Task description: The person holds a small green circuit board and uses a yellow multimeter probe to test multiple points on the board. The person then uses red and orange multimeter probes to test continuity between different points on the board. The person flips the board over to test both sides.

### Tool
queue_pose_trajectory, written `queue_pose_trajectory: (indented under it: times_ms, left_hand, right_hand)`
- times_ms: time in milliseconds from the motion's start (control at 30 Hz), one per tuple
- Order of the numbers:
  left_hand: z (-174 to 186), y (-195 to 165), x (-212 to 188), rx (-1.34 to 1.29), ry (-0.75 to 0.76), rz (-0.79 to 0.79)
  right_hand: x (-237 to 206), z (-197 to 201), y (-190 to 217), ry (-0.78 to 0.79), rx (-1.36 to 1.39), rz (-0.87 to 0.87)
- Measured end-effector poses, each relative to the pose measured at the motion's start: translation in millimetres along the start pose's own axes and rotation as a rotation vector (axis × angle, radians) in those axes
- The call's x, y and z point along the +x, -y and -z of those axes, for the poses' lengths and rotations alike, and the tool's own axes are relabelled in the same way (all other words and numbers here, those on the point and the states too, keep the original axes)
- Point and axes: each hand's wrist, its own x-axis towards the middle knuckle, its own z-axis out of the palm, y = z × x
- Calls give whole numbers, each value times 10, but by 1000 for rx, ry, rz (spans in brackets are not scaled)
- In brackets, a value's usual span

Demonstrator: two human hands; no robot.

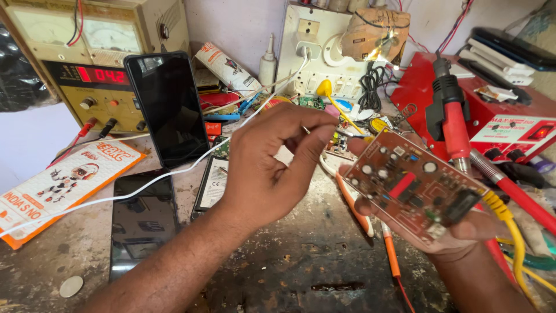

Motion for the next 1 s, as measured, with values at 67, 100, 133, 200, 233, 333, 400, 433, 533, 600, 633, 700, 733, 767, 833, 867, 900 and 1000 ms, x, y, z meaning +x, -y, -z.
queue_pose_trajectory:
  times_ms: [67, 100, 133, 200, 233, 333, 400, 433, 533, 600, 633, 700, 733, 767, 833, 867, 900, 1000]
  left_hand:
    - [-1, 6, -6, -2, 48, 19]
    - [5, -2, -21, -15, 84, -25]
    - [18, -15, -41, -27, 122, -67]
    - [28, -35, -58, -20, 188, -136]
    - [32, -43, -64, 2, 213, -161]
    - [30, -50, -80, 49, 249, -191]
    - [20, -35, -92, 63, 251, -183]
    - [12, -20, -95, 65, 248, -172]
    - [-2, 8, -119, 46, 240, -117]
    - [1, 8, -125, 35, 232, -96]
    - [5, -1, -124, 33, 228, -97]
    - [18, -33, -103, 72, 227, -110]
    - [31, -57, -92, 114, 231, -120]
    - [42, -83, -80, 156, 234, -131]
    - [58, -155, -96, 180, 189, -198]
    - [62, -182, -103, 192, 167, -230]
    - [63, -195, -98, 203, 183, -252]
    - [57, -196, -102, 226, 208, -273]
  right_hand:
    - [-42, 39, 1, -27, 50, -28]
    - [-59, 60, 4, -43, 77, -42]
    - [-72, 78, -10, -71, 61, -21]
    - [-87, 111, -28, -130, 32, 24]
    - [-93, 122, -36, -127, 24, 9]
    - [-90, 142, -54, -99, 12, -32]
    - [-87, 139, -83, -62, 20, -47]
    - [-86, 135, -101, -79, -1, -33]
    - [-90, 124, -158, -113, -38, -1]
    - [-93, 125, -193, -107, -31, 10]
    - [-94, 130, -203, -109, -27, 16]
    - [-97, 139, -215, -115, -20, 29]
    - [-93, 146, -213, -113, -17, 21]
    - [-88, 149, -214, -109, -14, 14]
    - [-70, 149, -209, -109, -12, 25]
    - [-58, 143, -209, -116, -11, 42]
    - [-46, 132, -208, -124, -8, 60]
    - [-14, 84, -200, -180, -16, 101]
